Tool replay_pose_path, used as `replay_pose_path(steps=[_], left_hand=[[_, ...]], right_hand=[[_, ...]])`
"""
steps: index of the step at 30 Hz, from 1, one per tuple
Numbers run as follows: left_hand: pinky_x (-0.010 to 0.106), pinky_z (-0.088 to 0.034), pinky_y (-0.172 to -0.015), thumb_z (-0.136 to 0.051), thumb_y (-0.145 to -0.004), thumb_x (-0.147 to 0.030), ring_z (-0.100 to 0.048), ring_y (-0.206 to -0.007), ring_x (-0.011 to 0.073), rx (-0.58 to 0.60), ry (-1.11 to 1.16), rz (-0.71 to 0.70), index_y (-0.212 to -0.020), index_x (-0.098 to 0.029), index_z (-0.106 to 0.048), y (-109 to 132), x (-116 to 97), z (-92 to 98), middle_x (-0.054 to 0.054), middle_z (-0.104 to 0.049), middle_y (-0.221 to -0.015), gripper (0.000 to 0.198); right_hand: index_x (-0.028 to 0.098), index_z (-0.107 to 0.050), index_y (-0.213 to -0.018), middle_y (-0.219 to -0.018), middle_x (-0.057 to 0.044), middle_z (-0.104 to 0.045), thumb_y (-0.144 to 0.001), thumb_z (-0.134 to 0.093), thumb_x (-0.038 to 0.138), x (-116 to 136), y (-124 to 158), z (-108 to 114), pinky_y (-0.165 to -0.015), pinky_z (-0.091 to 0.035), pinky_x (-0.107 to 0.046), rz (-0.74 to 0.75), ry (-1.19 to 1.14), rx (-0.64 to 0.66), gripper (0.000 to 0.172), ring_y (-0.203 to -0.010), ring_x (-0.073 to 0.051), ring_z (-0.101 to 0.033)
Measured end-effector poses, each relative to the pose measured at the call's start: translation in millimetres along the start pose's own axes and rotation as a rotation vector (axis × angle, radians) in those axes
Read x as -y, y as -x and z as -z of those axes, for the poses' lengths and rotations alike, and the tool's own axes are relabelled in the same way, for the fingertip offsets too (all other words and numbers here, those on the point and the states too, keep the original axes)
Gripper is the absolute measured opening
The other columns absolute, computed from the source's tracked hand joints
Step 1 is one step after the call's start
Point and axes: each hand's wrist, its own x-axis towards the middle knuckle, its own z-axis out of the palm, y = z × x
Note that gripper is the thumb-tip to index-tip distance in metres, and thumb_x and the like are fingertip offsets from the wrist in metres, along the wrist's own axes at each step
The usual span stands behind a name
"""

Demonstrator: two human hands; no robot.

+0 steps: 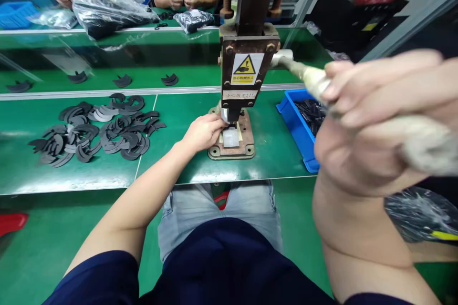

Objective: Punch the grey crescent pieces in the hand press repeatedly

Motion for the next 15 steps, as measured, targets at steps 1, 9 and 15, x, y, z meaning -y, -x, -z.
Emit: replay_pose_path(steps=[1,9,15], left_hand=[[0.041,-0.056,-0.099,-0.051,-0.107,-0.026,-0.071,-0.117,0.0274,-0.004,0.01,-0.002,-0.124,-0.026,-0.08,0.1,1.2,-1.0,0.011,-0.077,-0.124,0.034],[0.041,-0.054,-0.105,-0.049,-0.111,-0.031,-0.07,-0.124,0.025,-0.005,0.043,0.014,-0.128,-0.024,-0.077,5.7,-3.5,1.4,0.011,-0.076,-0.13,0.034],[0.047,-0.05,-0.109,-0.056,-0.106,-0.037,-0.066,-0.124,0.0315,0.019,-0.228,0.339,-0.13,-0.019,-0.076,49.3,73.6,50.7,0.014,-0.075,-0.133,0.036]], right_hand=[[0.021,-0.056,-0.07,-0.076,0.001,-0.056,-0.1,-0.064,0.051,0.7,10.6,-5.6,-0.105,-0.06,-0.047,0.05,-0.028,-0.052,0.043,-0.088,-0.01,-0.067],[0.024,-0.062,-0.068,-0.075,-0.001,-0.066,-0.093,-0.073,0.043,-18.9,77.6,-17.3,-0.113,-0.056,-0.064,0.068,0.017,-0.105,0.033,-0.093,-0.019,-0.072],[0.023,-0.053,-0.058,-0.062,0.0,-0.059,-0.091,-0.075,0.054,-35.7,77.8,-34.9,-0.096,-0.06,-0.06,0.138,-0.002,-0.322,0.05,-0.076,-0.016,-0.07]])
